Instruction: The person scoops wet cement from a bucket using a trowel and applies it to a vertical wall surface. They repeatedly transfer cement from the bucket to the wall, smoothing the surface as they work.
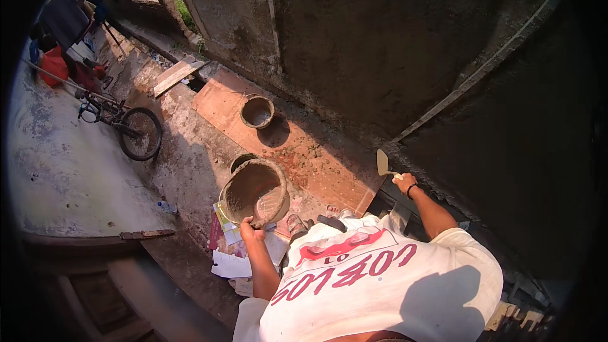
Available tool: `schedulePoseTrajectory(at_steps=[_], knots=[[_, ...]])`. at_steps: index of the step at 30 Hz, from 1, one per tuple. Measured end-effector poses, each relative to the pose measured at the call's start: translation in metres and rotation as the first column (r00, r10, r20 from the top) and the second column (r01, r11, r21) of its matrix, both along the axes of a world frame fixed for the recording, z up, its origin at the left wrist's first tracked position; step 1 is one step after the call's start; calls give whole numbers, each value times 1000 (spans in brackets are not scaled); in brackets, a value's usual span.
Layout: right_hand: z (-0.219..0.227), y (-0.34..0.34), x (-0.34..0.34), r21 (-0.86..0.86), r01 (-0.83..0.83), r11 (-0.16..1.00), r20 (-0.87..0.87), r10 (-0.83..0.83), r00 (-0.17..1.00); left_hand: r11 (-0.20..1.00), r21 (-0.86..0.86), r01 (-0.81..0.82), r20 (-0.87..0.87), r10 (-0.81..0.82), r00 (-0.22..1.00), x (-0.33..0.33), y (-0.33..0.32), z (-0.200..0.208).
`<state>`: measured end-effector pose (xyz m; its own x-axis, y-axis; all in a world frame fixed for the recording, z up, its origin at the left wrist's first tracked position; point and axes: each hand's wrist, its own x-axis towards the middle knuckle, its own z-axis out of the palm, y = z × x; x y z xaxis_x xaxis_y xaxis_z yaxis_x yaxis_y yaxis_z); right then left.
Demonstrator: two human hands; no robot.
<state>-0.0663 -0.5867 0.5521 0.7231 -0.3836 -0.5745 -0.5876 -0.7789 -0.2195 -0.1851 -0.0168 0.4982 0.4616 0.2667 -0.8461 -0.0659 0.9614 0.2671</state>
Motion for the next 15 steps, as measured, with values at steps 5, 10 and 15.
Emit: schedulePoseTrajectory(at_steps=[5,10,15], knots=[[-61,-27,-222,-27,-95,995,-655,54,754,993,22,120,-179,-114,977,-5,-34,8],[-72,-67,-282,97,-60,993,-661,110,742,916,11,401,-284,-382,879,5,-57,-1],[-26,-36,-207,195,618,761,-436,-497,750,879,123,461,-227,-427,875,51,-98,-10]])
